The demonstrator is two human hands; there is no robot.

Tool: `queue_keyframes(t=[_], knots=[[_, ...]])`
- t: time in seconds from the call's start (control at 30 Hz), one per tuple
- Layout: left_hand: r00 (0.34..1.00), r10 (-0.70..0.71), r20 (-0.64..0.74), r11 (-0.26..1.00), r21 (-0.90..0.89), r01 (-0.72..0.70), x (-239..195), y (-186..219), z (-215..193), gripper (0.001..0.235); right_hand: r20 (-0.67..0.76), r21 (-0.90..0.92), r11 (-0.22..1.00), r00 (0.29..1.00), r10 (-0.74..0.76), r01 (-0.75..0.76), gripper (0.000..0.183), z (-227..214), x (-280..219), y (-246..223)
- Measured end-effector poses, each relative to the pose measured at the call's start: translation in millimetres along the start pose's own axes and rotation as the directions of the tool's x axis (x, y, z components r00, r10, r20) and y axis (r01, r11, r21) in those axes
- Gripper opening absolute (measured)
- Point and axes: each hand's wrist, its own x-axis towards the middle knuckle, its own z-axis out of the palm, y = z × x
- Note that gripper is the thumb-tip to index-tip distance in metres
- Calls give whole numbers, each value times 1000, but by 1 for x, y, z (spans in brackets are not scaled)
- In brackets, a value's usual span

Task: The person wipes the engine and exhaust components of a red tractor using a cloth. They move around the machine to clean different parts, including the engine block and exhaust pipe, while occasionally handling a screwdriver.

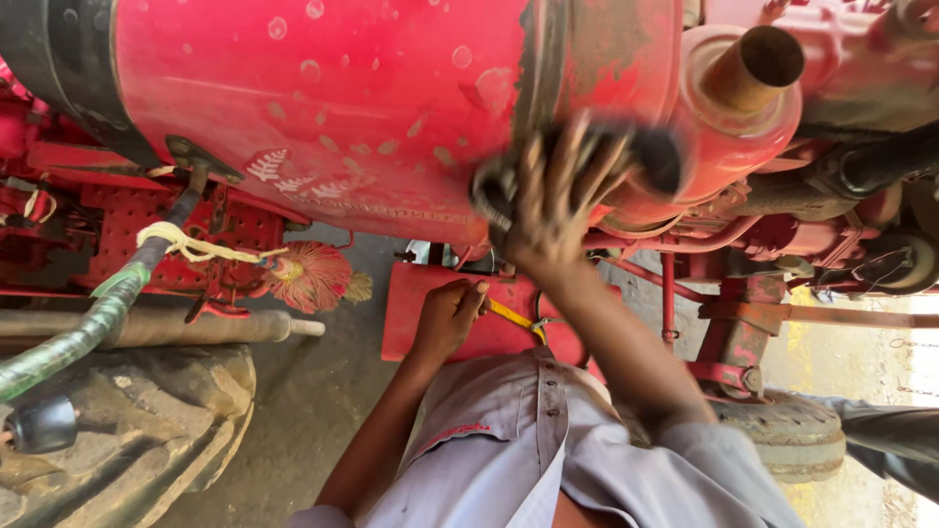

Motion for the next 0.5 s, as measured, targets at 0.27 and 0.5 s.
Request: queue_keyframes(t=[0.27, 0.5], knots=[[1000, -21, -23, 997, 68, 23, -5, -7, -8, 44, 383, 199, 980, 921, -77, -1, 70, -120, 110, 12], [996, 37, 80, 988, 146, -49, 26, -19, -3, 46, 410, 176, 978, 894, -180, 116, 74, -125, 132, 16]])
